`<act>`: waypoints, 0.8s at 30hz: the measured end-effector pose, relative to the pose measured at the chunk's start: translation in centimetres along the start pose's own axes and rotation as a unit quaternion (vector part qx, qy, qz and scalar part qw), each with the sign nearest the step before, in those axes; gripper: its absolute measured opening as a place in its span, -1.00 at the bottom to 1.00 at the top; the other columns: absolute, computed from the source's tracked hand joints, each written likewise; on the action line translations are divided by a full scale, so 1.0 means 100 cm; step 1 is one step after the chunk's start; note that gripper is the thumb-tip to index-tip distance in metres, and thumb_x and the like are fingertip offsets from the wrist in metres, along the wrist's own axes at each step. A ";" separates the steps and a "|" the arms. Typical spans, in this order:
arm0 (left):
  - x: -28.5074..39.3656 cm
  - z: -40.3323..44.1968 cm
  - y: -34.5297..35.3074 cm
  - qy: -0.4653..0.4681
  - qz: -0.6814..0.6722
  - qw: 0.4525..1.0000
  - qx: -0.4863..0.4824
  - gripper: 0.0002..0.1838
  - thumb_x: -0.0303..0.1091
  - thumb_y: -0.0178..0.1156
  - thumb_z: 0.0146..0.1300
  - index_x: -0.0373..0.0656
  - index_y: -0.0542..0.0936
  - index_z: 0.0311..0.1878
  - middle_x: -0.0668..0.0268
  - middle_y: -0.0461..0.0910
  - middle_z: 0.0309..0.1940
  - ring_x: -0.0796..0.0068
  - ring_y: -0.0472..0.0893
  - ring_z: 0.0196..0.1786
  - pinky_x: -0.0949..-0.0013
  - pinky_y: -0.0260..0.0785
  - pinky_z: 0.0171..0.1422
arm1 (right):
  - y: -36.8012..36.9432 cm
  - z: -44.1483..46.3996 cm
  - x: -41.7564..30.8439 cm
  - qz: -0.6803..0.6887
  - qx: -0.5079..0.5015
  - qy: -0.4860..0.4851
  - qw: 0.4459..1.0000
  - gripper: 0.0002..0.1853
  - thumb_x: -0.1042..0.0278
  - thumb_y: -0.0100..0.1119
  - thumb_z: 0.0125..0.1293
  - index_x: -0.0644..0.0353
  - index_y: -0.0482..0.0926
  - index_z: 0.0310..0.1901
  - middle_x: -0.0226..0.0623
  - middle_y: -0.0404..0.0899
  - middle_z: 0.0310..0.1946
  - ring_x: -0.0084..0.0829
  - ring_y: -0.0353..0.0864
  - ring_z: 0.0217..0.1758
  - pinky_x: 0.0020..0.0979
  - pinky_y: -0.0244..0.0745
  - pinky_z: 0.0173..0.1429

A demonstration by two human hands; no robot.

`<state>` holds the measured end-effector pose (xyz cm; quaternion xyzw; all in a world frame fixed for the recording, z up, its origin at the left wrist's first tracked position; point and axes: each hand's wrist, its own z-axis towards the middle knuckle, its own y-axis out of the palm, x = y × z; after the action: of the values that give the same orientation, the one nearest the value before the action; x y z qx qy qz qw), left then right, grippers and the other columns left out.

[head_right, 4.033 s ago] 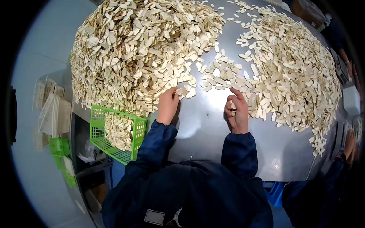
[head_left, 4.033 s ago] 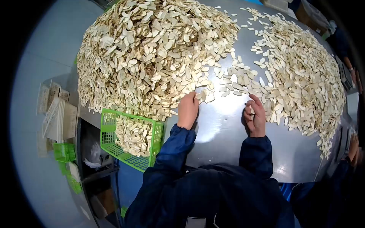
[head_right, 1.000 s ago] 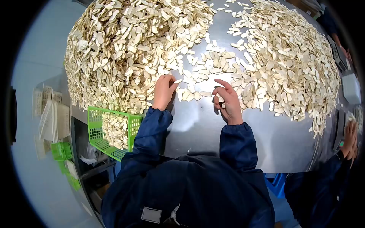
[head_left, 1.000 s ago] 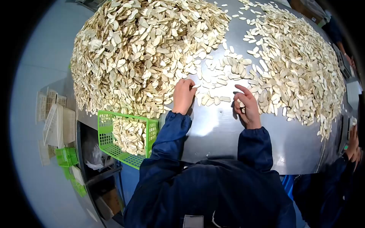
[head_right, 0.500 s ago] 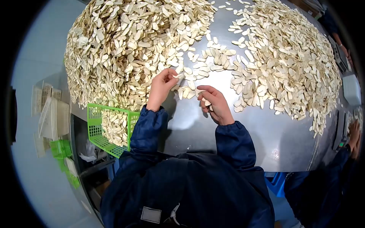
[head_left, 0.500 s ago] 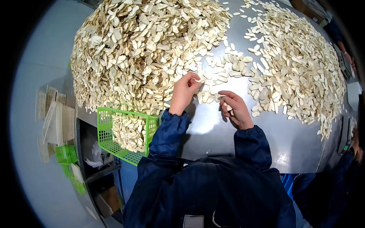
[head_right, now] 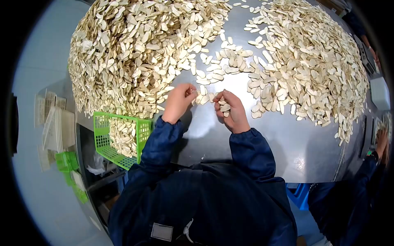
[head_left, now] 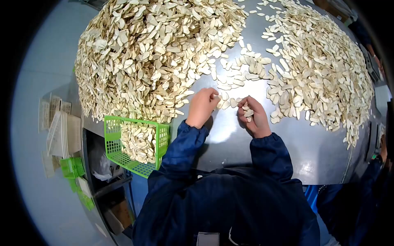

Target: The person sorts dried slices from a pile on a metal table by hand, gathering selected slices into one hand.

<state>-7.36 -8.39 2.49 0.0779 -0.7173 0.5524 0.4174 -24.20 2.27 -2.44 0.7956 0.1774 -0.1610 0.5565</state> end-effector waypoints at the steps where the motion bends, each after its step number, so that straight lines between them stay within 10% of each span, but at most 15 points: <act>1: -0.001 -0.004 0.004 0.007 0.033 0.999 0.003 -0.82 -0.38 0.24 0.08 -0.23 0.57 -0.25 0.18 0.56 -0.39 0.14 0.56 -0.27 0.20 0.40 -0.19 | -0.003 -0.001 -0.002 -0.013 -0.021 -0.006 1.000 -0.72 0.17 -0.02 0.42 0.23 0.49 -0.28 -0.29 0.54 -0.40 -0.56 0.50 -0.48 -0.59 0.33 -0.57; 10: -0.002 -0.022 0.027 0.042 0.132 0.988 0.062 -0.80 -0.43 0.25 0.06 -0.20 0.45 -0.28 0.13 0.54 -0.34 0.08 0.55 -0.23 0.15 0.40 -0.18 | -0.003 -0.003 -0.007 -0.051 -0.019 -0.039 0.998 -0.72 0.21 -0.03 0.43 0.29 0.47 -0.30 -0.27 0.49 -0.45 -0.55 0.47 -0.51 -0.58 0.31 -0.58; 17: -0.023 -0.029 0.025 -0.098 -0.355 0.929 -0.013 -0.85 -0.43 0.21 0.24 -0.22 0.45 -0.21 0.37 0.54 -0.51 0.59 0.50 -0.47 0.54 0.30 -0.39 | 0.013 -0.007 -0.004 -0.145 0.005 -0.016 0.989 -0.77 0.28 -0.01 0.43 0.30 0.51 -0.15 -0.29 0.56 -0.39 -0.57 0.52 -0.50 -0.59 0.36 -0.55; 24: 0.006 -0.037 0.007 -0.084 -0.405 0.905 -0.099 -0.82 -0.44 0.17 0.28 -0.25 0.51 -0.08 0.37 0.59 -0.43 0.66 0.56 -0.40 0.61 0.32 -0.37 | 0.020 -0.006 0.005 -0.135 -0.058 0.028 0.989 -0.69 0.18 0.03 0.42 0.26 0.49 -0.02 -0.27 0.60 -0.33 -0.53 0.63 -0.33 -0.60 0.45 -0.53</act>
<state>-6.19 -4.75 2.53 0.3658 -0.7080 0.2532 0.5485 -22.82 2.26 -0.85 0.7350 0.3073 -0.2022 0.5695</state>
